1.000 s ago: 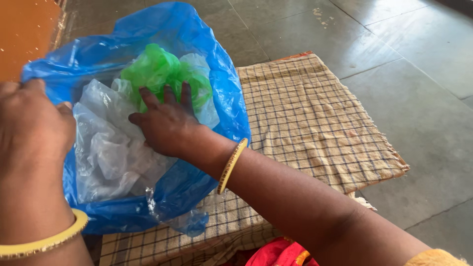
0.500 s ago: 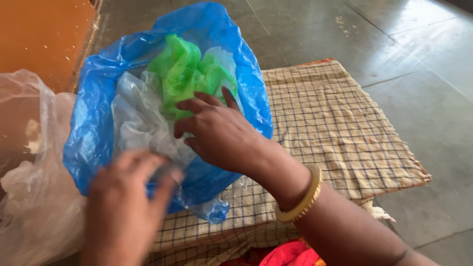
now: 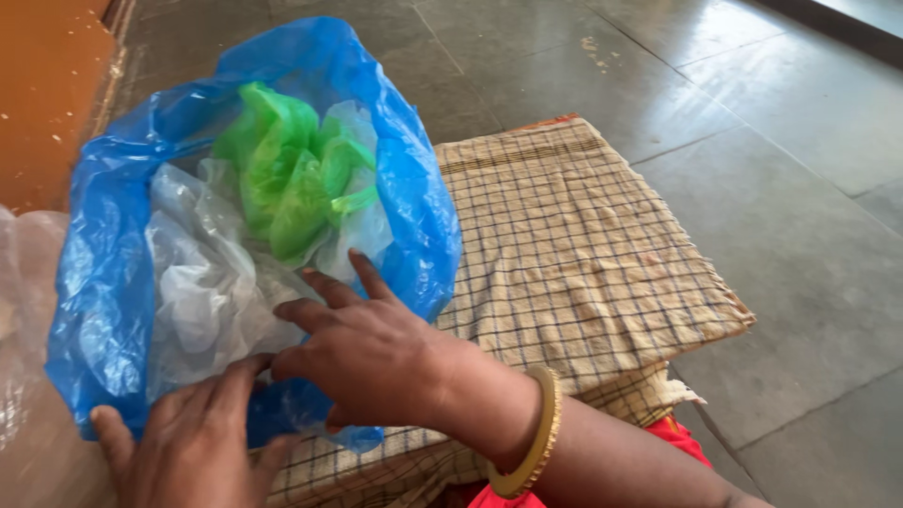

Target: The person sits on the floor and repeatedly picks up small plastic bags from a white bag, then places them into a blue bag. The person handles the bags one at a time, transferring them between the two containers.

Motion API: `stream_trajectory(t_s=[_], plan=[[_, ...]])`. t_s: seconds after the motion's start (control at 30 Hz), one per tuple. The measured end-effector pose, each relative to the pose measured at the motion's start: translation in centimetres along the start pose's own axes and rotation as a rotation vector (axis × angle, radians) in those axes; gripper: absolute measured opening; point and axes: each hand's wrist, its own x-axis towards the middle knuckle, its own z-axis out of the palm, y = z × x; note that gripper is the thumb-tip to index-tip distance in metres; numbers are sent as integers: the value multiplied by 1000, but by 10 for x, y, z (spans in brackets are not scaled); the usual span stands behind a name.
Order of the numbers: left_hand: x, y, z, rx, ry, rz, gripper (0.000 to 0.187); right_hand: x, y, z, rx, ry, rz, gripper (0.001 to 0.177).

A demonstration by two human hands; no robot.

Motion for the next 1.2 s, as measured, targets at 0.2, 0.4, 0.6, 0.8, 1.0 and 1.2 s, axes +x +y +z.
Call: stream_trajectory(t_s=[0.2, 0.4, 0.6, 0.8, 1.0, 1.2], plan=[[-1, -25, 8, 2, 42, 62, 66, 0, 3, -4, 49, 30, -32, 79], [-14, -47, 6, -335, 205, 54, 39, -1, 11, -4, 88, -95, 58, 18], [1, -30, -36, -630, 426, 269, 31, -2, 13, -4, 132, -104, 2, 32], [50, -4, -48, -65, 427, 239, 59, 14, 17, -14, 196, 242, 77, 57], [90, 0, -15, -107, 124, 253, 66, 28, 24, -8, -5, 344, 208, 53], [86, 0, -16, -131, 95, 230, 56, 26, 21, -16, 60, 151, 225, 44]])
